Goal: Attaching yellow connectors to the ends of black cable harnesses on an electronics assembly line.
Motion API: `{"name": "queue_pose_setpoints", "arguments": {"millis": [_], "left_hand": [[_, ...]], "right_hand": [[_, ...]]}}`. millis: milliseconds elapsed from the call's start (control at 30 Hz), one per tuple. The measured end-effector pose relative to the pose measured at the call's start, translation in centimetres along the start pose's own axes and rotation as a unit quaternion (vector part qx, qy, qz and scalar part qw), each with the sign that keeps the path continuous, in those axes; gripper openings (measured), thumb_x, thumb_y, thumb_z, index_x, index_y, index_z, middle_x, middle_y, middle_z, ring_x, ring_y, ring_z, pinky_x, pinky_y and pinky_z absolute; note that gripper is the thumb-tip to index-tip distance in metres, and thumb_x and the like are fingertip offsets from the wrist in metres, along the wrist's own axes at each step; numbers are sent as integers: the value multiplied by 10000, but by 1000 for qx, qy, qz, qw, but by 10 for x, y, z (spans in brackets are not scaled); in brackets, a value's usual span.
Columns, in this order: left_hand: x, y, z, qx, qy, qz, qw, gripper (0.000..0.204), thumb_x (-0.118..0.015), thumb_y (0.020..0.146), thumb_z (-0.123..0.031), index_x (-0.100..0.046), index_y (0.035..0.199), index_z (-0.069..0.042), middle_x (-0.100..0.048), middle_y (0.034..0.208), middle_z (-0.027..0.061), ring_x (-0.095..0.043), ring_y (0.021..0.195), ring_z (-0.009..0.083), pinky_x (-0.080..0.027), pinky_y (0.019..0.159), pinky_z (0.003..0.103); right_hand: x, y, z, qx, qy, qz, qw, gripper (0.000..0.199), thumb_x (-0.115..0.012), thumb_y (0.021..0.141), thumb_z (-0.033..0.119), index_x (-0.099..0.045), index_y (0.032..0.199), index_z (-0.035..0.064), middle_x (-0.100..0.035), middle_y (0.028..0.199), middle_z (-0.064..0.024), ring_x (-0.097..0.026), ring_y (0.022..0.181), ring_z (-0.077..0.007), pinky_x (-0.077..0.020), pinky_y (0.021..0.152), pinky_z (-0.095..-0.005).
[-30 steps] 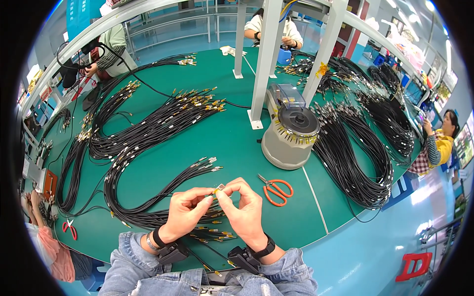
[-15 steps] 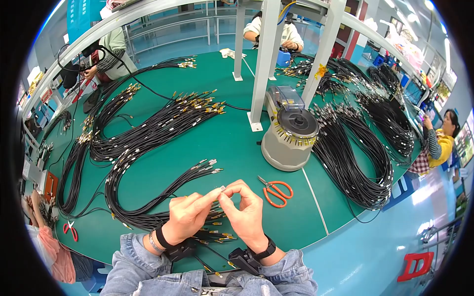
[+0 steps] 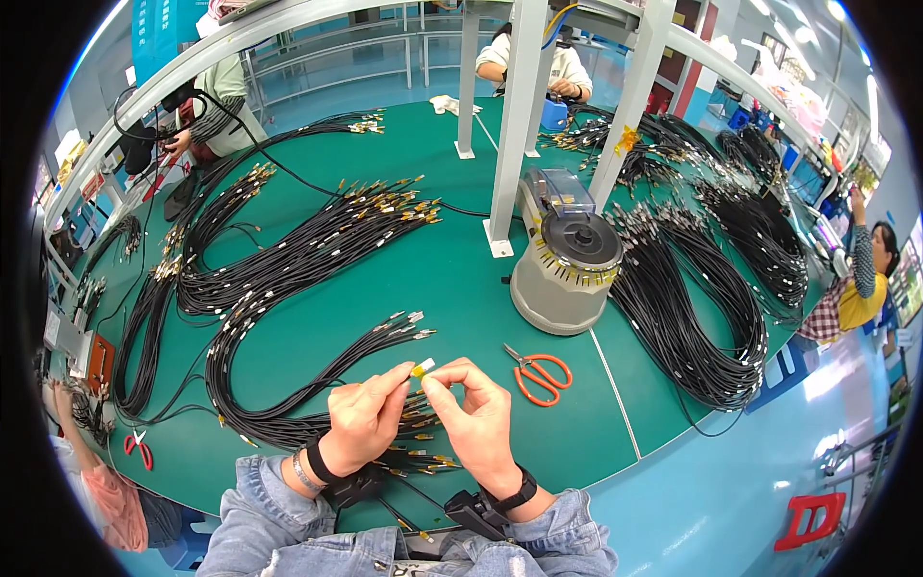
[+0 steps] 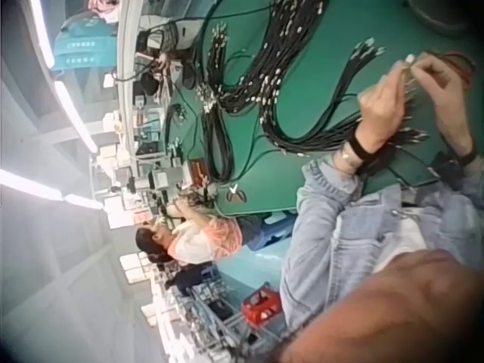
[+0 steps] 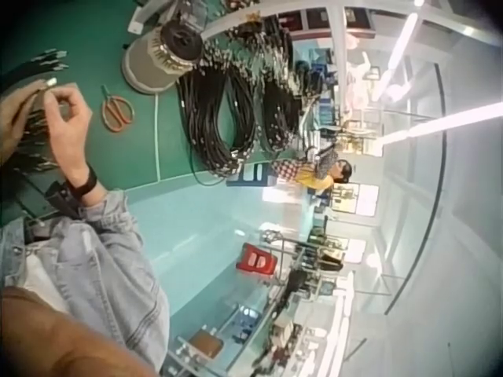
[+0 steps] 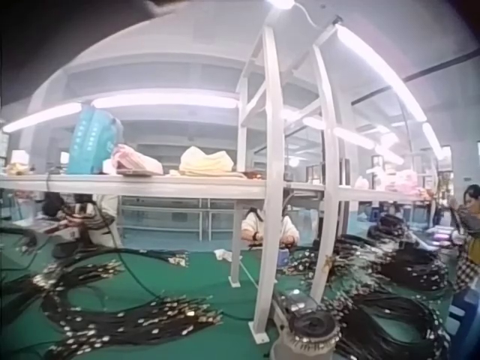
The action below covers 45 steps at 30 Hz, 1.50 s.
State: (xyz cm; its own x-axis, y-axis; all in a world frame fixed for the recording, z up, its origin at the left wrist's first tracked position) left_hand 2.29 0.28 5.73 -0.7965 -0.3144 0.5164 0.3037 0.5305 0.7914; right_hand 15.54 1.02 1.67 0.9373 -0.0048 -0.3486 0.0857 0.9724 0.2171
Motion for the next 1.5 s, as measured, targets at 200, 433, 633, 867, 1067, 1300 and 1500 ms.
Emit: {"name": "queue_pose_setpoints", "arguments": {"millis": [200, 433, 633, 867, 1067, 1300, 1500], "left_hand": [[0, -1, 2, 29, -35, -11, 999, 265, -648, 782, 6, -609, 1044, -12, -636, 711, 69, -562, 472, 157, -413, 409, 261], [0, -1, 5, 83, -58, -14, 995, 80, -632, 805, -7, -608, 881, -17, -580, 596, 62, -530, 429, 158, -395, 403, 270], [-2, 1, 7, 134, -102, 6, 986, 17, -599, 836, -15, -590, 826, -4, -540, 538, 49, -504, 409, 119, -370, 393, 257], [-7, -5, 13, 198, -158, 19, 967, 83, -555, 874, -30, -583, 807, 10, -506, 500, 16, -470, 415, 57, -345, 389, 232], [-12, -9, 18, 268, -261, 39, 927, 140, -521, 908, -68, -581, 814, 15, -513, 505, 2, -449, 423, 43, -326, 389, 213], [-20, -13, 24, 320, -360, 87, 872, 200, -485, 939, -132, -582, 838, 11, -525, 515, 6, -413, 428, 35, -297, 394, 205], [-23, -15, 24, 330, -360, 86, 868, 223, -472, 951, -166, -581, 859, 6, -538, 531, 10, -393, 427, 26, -285, 394, 201]], "right_hand": [[-1, 0, -3, -10, 15, 1, 1000, 52, -599, 829, -31, -601, 880, -20, -582, 871, -41, -538, 807, -102, -423, 762, -230], [-2, -1, -5, -12, 34, -4, 999, 48, -624, 834, -1, -611, 869, -30, -600, 865, -49, -524, 810, -98, -412, 739, -229], [-3, -2, 1, 40, -30, -10, 999, 49, -609, 830, -21, -600, 878, -19, -582, 879, -54, -537, 824, -115, -419, 761, -235], [-4, -2, -1, 39, -12, -15, 999, 47, -627, 833, 2, -614, 867, -27, -596, 864, -56, -535, 810, -109, -423, 735, -230], [-2, -2, -6, 13, -12, -10, 1000, 37, -605, 838, -13, -590, 871, -20, -578, 884, -58, -539, 815, -116, -427, 756, -235], [2, 1, -6, 22, -35, -12, 999, 48, -614, 838, -8, -600, 877, -32, -586, 884, -62, -554, 801, -120, -445, 748, -239], [2, 2, -2, 26, -64, -26, 997, 66, -626, 833, -1, -614, 886, -40, -596, 885, -64, -558, 802, -122, -448, 744, -241]]}}
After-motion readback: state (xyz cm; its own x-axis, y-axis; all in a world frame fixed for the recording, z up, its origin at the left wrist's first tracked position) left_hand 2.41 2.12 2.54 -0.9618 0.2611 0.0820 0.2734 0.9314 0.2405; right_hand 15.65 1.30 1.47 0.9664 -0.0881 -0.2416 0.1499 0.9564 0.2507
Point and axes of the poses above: each hand's wrist, its own y-axis towards the middle knuckle, its own x-axis out of the back of the hand, z = x × y, the point moved 7 cm from there along y, towards the middle knuckle
